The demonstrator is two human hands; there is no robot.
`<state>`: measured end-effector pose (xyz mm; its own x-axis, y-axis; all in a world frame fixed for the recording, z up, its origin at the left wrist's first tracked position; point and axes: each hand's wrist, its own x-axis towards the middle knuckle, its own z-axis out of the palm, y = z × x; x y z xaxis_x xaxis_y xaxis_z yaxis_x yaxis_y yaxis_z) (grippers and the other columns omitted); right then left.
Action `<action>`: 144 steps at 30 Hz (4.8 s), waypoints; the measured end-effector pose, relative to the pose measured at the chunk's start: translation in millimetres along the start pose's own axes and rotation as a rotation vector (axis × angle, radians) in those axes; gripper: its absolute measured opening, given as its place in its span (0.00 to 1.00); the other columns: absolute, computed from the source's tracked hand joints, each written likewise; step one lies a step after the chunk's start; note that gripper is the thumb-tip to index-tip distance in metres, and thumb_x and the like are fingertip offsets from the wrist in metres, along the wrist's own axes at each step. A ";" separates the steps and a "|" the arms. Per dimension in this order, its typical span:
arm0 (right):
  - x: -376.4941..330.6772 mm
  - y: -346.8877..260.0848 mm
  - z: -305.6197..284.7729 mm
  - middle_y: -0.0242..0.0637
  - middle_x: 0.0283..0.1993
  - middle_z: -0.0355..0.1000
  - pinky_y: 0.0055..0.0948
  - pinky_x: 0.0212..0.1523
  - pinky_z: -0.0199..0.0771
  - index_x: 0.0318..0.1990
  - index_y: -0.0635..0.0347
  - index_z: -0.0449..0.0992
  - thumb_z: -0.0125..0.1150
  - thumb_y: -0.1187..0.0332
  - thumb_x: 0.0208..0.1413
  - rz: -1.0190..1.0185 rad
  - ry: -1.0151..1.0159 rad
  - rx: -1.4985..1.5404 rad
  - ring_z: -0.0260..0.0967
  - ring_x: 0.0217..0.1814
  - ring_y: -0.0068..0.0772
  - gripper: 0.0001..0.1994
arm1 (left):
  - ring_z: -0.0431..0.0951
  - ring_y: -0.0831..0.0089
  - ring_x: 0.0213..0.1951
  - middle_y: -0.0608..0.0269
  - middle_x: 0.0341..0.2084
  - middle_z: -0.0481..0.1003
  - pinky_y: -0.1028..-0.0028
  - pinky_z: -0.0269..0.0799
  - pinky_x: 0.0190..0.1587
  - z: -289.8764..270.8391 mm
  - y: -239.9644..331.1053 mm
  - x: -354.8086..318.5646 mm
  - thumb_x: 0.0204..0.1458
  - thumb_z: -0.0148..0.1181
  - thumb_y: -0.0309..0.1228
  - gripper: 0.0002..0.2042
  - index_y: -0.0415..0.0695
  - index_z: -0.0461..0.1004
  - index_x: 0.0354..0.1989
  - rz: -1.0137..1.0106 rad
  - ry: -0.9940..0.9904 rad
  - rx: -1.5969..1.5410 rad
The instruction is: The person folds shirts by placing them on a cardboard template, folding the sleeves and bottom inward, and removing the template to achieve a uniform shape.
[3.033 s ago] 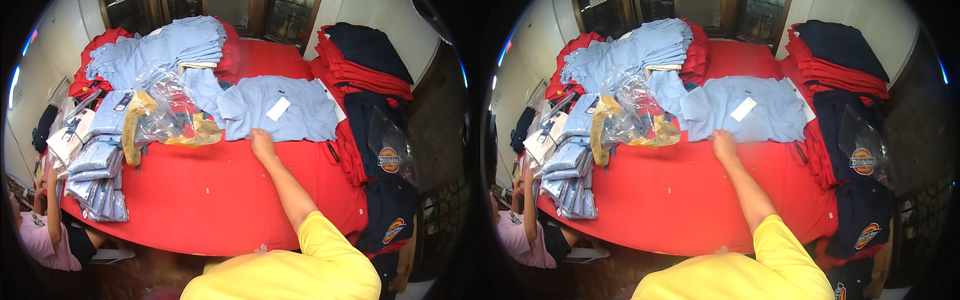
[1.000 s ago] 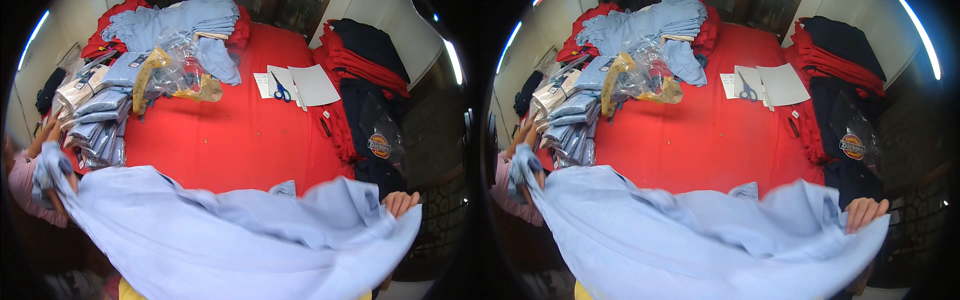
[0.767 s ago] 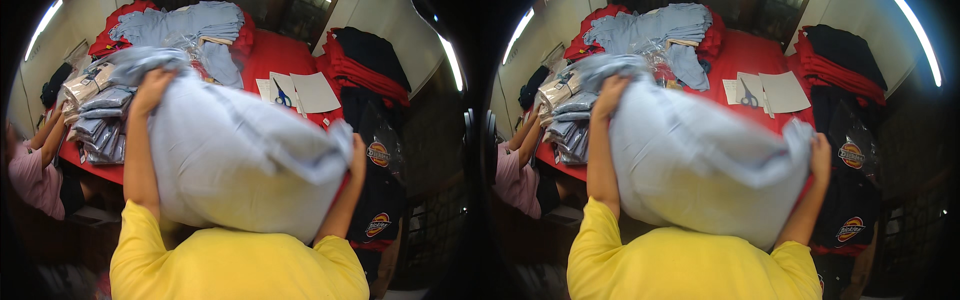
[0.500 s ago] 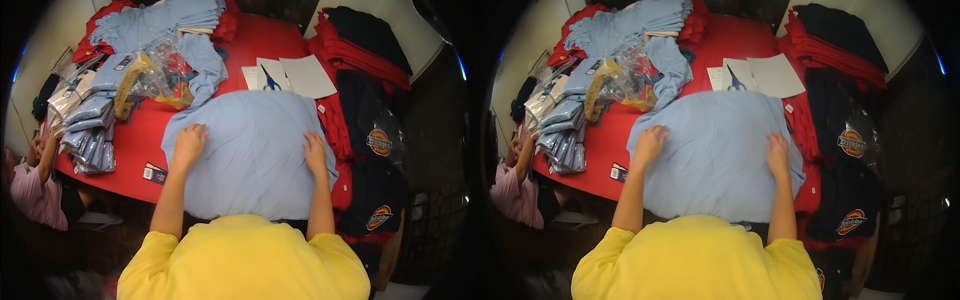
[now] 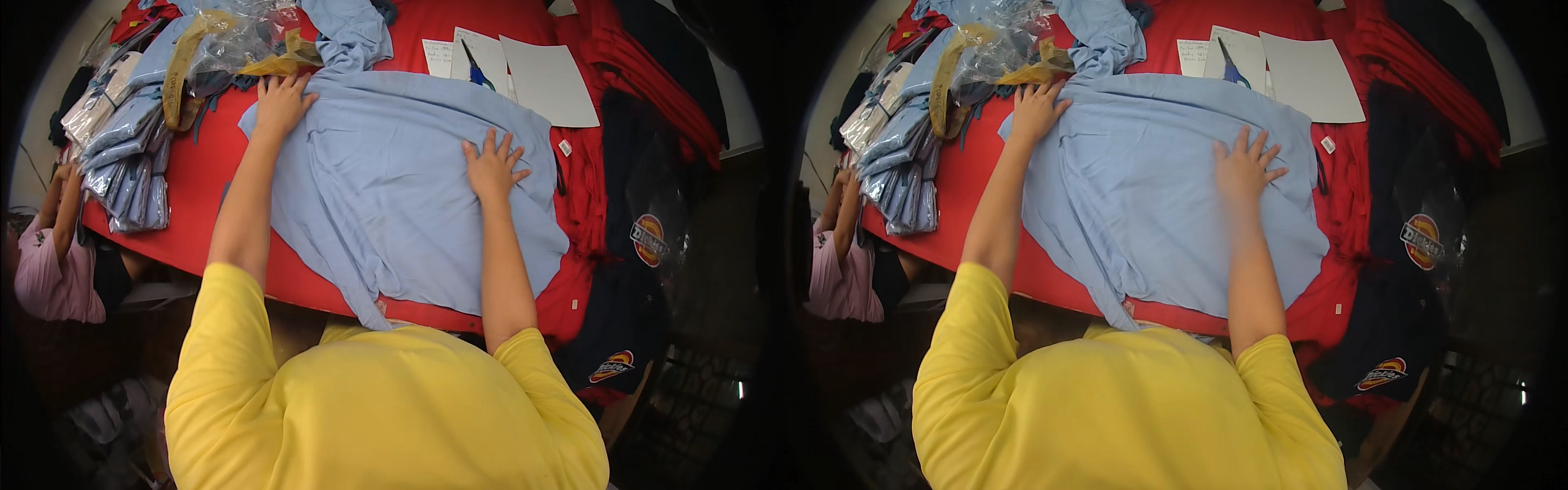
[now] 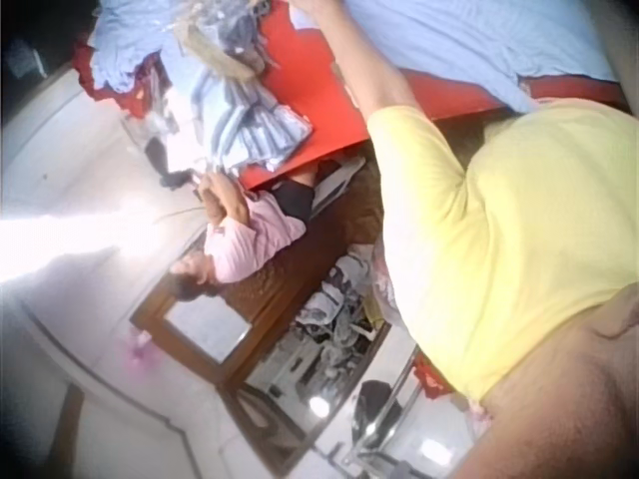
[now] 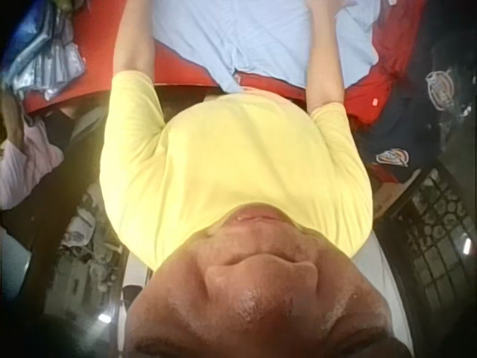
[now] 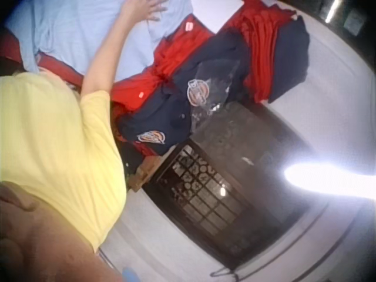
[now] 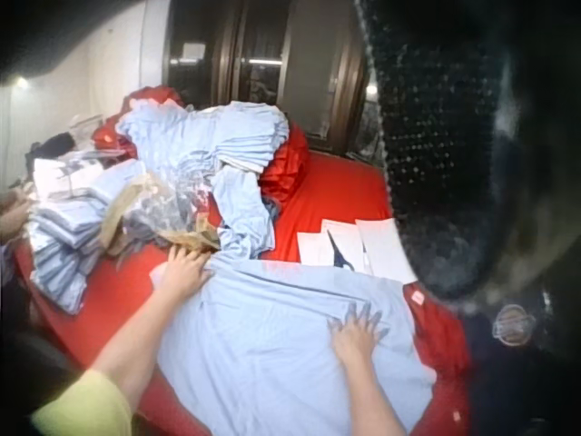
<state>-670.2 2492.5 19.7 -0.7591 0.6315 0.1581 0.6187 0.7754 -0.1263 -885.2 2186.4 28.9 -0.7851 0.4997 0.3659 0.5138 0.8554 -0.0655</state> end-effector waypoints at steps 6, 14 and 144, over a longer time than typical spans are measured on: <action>-69.8 155.1 -69.2 0.52 0.53 0.69 0.42 0.58 0.61 0.54 0.62 0.72 0.63 0.61 0.52 -0.042 0.195 0.328 0.62 0.58 0.53 0.22 | 0.73 0.54 0.35 0.53 0.30 0.71 0.60 0.68 0.35 -98.2 22.8 -147.1 0.54 0.60 0.43 0.18 0.37 0.68 0.28 -0.596 -0.099 -0.365; -120.2 144.8 -62.1 0.42 0.45 0.68 0.34 0.51 0.65 0.43 0.65 0.67 0.63 0.69 0.54 0.045 -0.044 1.038 0.64 0.50 0.34 0.14 | 0.71 0.70 0.28 0.61 0.30 0.71 0.68 0.68 0.31 -57.7 -8.7 -233.5 0.61 0.51 0.35 0.11 0.39 0.65 0.40 -0.480 0.364 -0.733; 1.8 -200.2 -19.4 0.42 0.46 0.73 0.42 0.55 0.63 0.44 0.57 0.78 0.64 0.65 0.49 -0.799 -0.050 0.669 0.65 0.53 0.44 0.14 | 0.58 0.59 0.64 0.64 0.60 0.66 0.51 0.44 0.68 -36.5 -13.3 -166.2 0.45 0.64 0.51 0.33 0.47 0.69 0.58 -0.347 0.093 -0.360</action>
<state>-791.4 2338.4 64.3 -0.9152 -0.0783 0.3954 -0.2942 0.8002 -0.5225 -748.9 2086.9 2.8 -0.9051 0.1657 0.3916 0.3274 0.8593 0.3930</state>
